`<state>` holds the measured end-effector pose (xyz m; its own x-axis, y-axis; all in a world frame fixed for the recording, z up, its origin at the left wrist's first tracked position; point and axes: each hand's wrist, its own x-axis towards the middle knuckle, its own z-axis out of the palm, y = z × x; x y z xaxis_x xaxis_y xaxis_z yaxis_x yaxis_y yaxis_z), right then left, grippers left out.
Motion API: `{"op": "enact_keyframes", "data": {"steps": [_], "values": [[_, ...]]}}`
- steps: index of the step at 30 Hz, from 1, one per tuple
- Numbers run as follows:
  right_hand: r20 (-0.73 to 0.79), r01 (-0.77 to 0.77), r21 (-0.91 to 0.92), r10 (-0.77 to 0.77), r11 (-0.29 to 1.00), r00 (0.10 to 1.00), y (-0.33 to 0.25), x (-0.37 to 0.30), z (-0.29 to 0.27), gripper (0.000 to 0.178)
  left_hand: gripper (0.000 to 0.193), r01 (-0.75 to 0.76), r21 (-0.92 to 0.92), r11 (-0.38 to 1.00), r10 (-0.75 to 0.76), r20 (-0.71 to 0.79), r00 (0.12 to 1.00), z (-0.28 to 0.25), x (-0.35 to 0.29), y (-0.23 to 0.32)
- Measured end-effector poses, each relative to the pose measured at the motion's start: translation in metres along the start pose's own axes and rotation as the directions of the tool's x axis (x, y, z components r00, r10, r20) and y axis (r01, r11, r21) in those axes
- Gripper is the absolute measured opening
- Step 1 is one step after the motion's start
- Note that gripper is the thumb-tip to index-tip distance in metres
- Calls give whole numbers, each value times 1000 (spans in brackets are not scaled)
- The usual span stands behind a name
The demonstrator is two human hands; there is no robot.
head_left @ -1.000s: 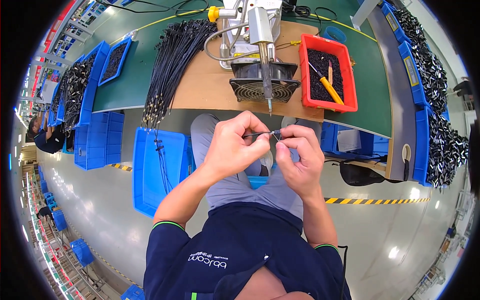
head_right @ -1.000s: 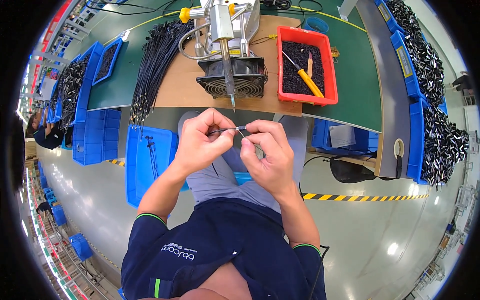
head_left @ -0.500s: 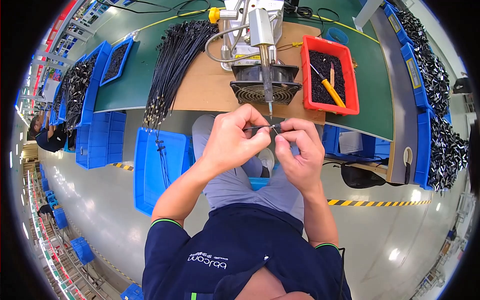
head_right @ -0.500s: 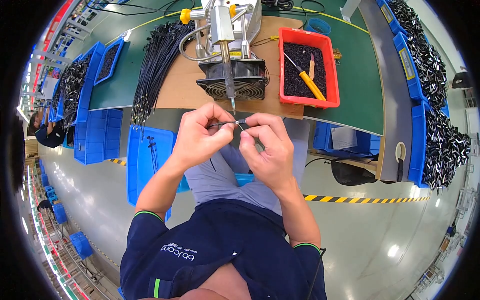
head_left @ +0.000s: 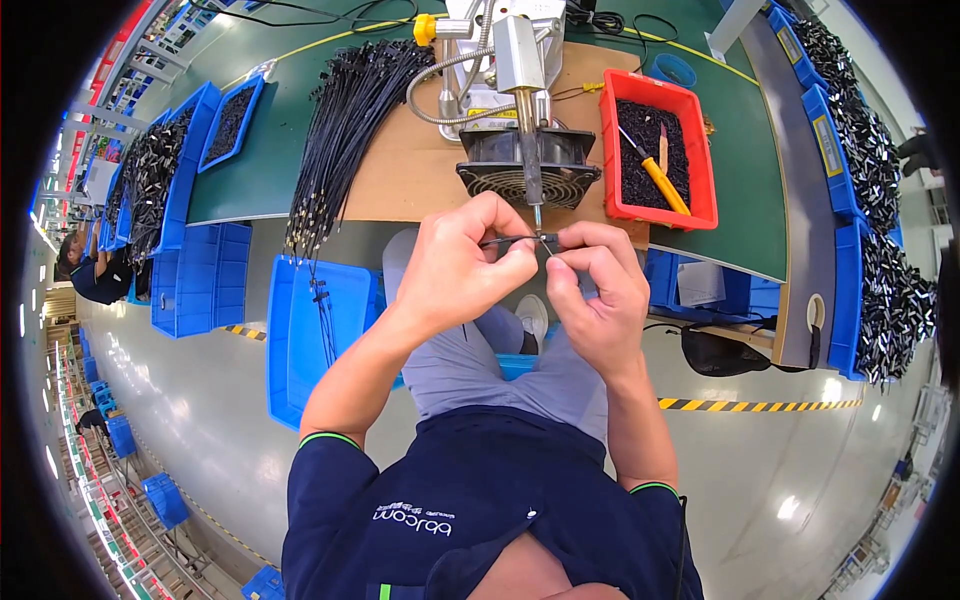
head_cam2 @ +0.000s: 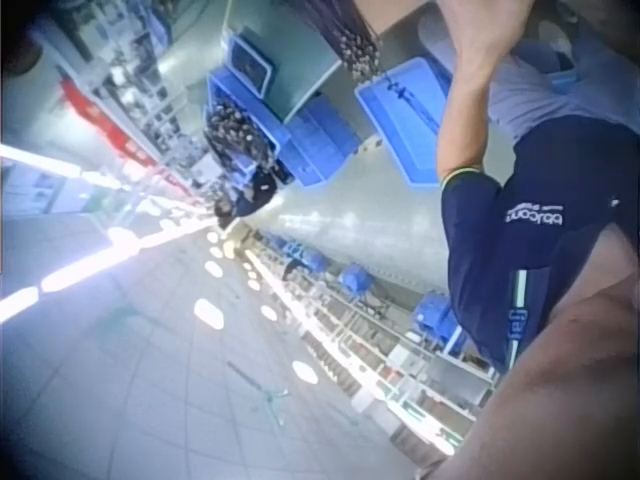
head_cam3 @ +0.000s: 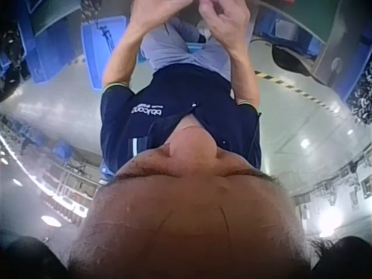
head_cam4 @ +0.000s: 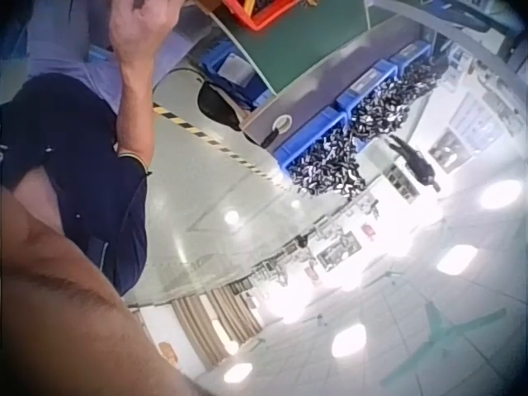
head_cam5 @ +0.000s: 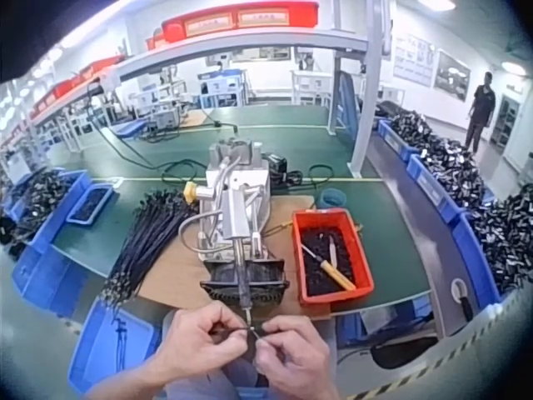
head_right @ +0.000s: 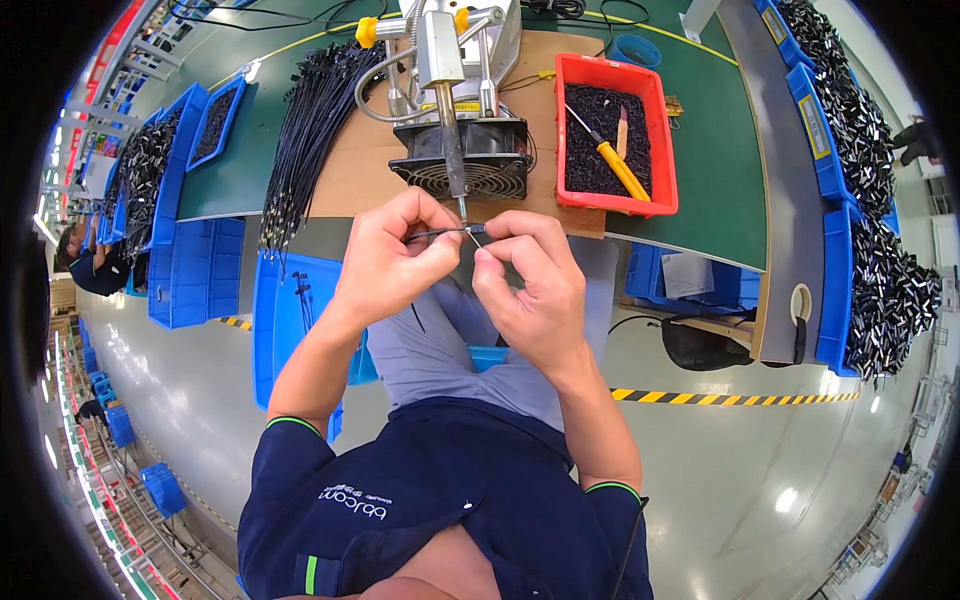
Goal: The person processes electrical cables by attaching small connectors to wire bundles using a specialized workbench machine.
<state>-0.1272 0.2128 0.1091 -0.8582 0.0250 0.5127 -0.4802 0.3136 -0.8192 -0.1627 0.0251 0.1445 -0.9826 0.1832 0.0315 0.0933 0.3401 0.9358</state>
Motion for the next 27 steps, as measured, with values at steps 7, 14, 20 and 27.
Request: {"op": "enact_keyframes", "data": {"steps": [7, 14, 20, 27], "values": [[1, 17, 3, -17, 1000, 1000, 0, 2, 0, 9, 16, -4, 17, 1000, 4, 3, 1000, -2, 0, 2], [-6, 43, -29, -44, 999, 999, 0, 3, 2, 9, 16, -9, 19, 1000, 9, 2, 1000, -2, 0, 6], [-12, 45, -30, -46, 999, 999, -3, 4, 2, 9, 16, -17, 39, 999, 17, 1, 1000, -3, 0, 7], [-2, 47, 3, -47, 999, 999, -3, 3, 0, 10, 15, -15, 34, 999, 15, -7, 1000, -2, -1, 8]]}}
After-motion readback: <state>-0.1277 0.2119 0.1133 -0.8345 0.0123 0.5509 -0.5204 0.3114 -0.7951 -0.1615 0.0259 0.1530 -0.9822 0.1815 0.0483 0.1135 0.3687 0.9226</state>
